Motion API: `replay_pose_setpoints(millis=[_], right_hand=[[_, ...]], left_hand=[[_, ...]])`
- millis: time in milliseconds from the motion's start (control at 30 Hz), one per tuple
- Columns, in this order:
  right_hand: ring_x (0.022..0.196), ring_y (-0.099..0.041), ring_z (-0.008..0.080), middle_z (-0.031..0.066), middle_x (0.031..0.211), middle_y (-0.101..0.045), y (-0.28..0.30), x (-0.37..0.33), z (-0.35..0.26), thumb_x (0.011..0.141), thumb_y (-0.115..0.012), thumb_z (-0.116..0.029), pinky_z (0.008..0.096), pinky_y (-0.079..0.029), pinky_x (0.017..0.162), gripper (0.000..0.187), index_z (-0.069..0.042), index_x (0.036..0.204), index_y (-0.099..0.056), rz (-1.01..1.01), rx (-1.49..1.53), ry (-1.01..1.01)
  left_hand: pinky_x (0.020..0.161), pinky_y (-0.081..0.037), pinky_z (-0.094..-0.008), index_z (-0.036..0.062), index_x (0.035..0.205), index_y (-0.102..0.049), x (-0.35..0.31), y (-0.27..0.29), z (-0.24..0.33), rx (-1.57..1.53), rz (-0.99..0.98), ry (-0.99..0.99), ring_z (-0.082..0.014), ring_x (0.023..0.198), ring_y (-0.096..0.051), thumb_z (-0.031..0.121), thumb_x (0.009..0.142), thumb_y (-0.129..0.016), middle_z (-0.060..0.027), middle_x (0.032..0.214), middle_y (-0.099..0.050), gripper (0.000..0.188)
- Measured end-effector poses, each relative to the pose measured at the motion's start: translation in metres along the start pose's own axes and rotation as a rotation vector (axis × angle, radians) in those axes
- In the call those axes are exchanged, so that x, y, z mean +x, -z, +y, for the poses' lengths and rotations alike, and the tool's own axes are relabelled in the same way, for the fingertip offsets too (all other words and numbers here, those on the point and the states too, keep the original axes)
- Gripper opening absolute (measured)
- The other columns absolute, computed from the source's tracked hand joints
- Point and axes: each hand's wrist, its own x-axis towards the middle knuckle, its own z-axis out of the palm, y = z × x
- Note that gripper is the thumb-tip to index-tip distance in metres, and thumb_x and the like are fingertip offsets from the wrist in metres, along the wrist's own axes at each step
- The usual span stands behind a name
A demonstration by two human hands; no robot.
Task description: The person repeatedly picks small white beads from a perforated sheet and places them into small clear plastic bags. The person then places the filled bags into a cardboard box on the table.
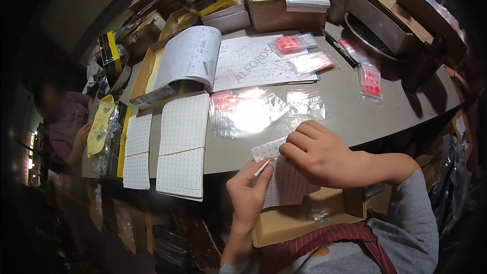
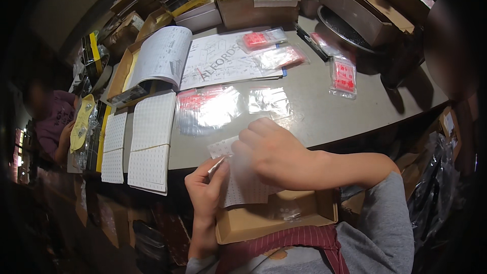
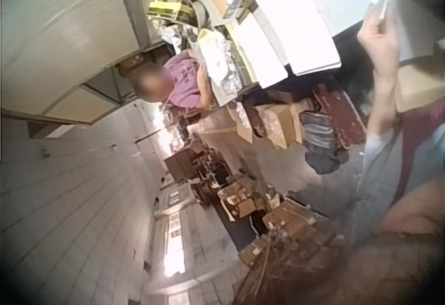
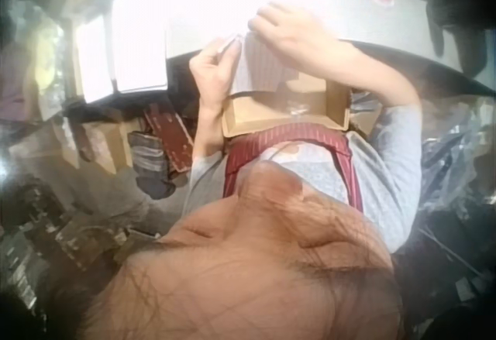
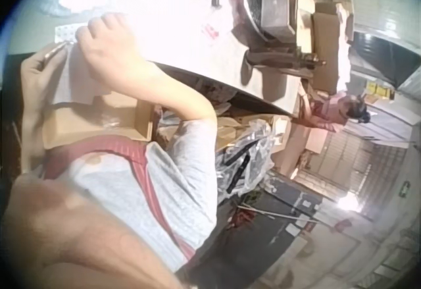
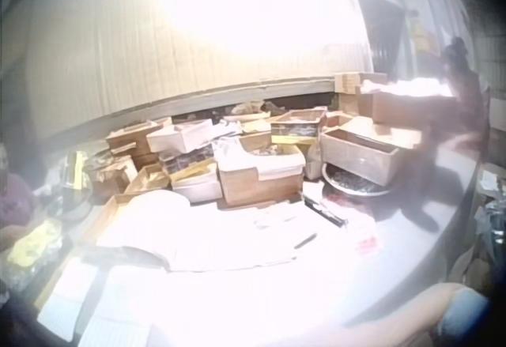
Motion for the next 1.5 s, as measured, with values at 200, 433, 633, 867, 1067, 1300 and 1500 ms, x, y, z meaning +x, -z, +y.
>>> replay_pose_setpoints(millis=[200, 433, 633, 867, 1067, 1300, 1500], right_hand=[[0.083, -0.054, 0.0284, 0.0087, 0.087, -0.053, -0.010, -0.003, -0.007, 0.064, -0.074, -0.012, 0.0400, -0.047, 0.080, 0.032, -0.004, 0.092, -0.061, 0.123, -0.046, 0.060], [0.088, -0.065, 0.0319, 0.0120, 0.092, -0.066, 0.033, -0.017, 0.040, 0.076, -0.070, -0.007, 0.0432, -0.053, 0.078, 0.019, -0.004, 0.095, -0.067, 0.137, 0.148, -0.154], [0.091, -0.065, 0.0378, 0.0189, 0.091, -0.068, 0.043, -0.018, 0.104, 0.083, -0.069, -0.010, 0.0455, -0.052, 0.082, 0.016, 0.001, 0.095, -0.068, -0.249, 0.103, -0.489], [0.092, -0.066, 0.0402, 0.0194, 0.090, -0.068, 0.035, -0.014, 0.101, 0.082, -0.073, -0.020, 0.0492, -0.053, 0.081, 0.021, 0.000, 0.088, -0.069, -0.426, -0.229, -0.466], [0.089, -0.068, 0.0372, 0.0187, 0.090, -0.069, 0.052, 0.002, 0.098, 0.086, -0.076, -0.022, 0.0465, -0.054, 0.080, 0.024, 0.000, 0.095, -0.069, -0.395, -0.033, -0.426], [0.089, -0.067, 0.0351, 0.0158, 0.091, -0.067, 0.011, 0.018, 0.106, 0.085, -0.071, -0.006, 0.0440, -0.054, 0.081, 0.017, -0.001, 0.099, -0.062, -0.232, 0.251, -0.407], [0.092, -0.065, 0.0350, 0.0155, 0.089, -0.067, -0.012, 0.016, 0.092, 0.076, -0.073, -0.013, 0.0451, -0.050, 0.086, 0.022, -0.004, 0.091, -0.060, 0.016, -0.170, -0.123]], left_hand=[[0.073, -0.048, -0.0246, -0.0052, 0.112, -0.076, 0.000, 0.000, -0.003, -0.012, 0.004, 0.005, -0.0092, 0.081, -0.060, 0.000, 0.095, -0.071, -0.0059, 0.087, -0.070, 0.019], [0.074, -0.048, -0.0241, -0.0075, 0.112, -0.076, 0.000, -0.001, -0.002, -0.077, -0.009, 0.027, -0.0097, 0.082, -0.060, 0.000, 0.095, -0.070, -0.0059, 0.088, -0.070, 0.019], [0.071, -0.046, -0.0236, -0.0074, 0.112, -0.076, 0.002, 0.000, -0.005, -0.094, -0.013, -0.006, -0.0089, 0.079, -0.058, 0.000, 0.096, -0.070, -0.0048, 0.086, -0.069, 0.019], [0.070, -0.044, -0.0222, -0.0072, 0.112, -0.076, 0.001, 0.000, -0.002, -0.096, -0.030, 0.005, -0.0079, 0.078, -0.057, 0.000, 0.096, -0.070, -0.0039, 0.085, -0.067, 0.019], [0.070, -0.044, -0.0223, -0.0068, 0.112, -0.077, 0.001, 0.002, -0.005, -0.127, -0.037, 0.011, -0.0079, 0.078, -0.057, -0.001, 0.096, -0.070, -0.0034, 0.084, -0.067, 0.019], [0.074, -0.046, -0.0229, -0.0063, 0.113, -0.077, -0.001, 0.004, -0.005, -0.136, -0.042, 0.017, -0.0090, 0.082, -0.060, -0.001, 0.096, -0.069, -0.0047, 0.089, -0.071, 0.020], [0.074, -0.047, -0.0230, -0.0061, 0.114, -0.077, -0.001, 0.004, -0.008, -0.158, -0.036, 0.027, -0.0090, 0.083, -0.061, 0.000, 0.096, -0.069, -0.0053, 0.091, -0.071, 0.020]])
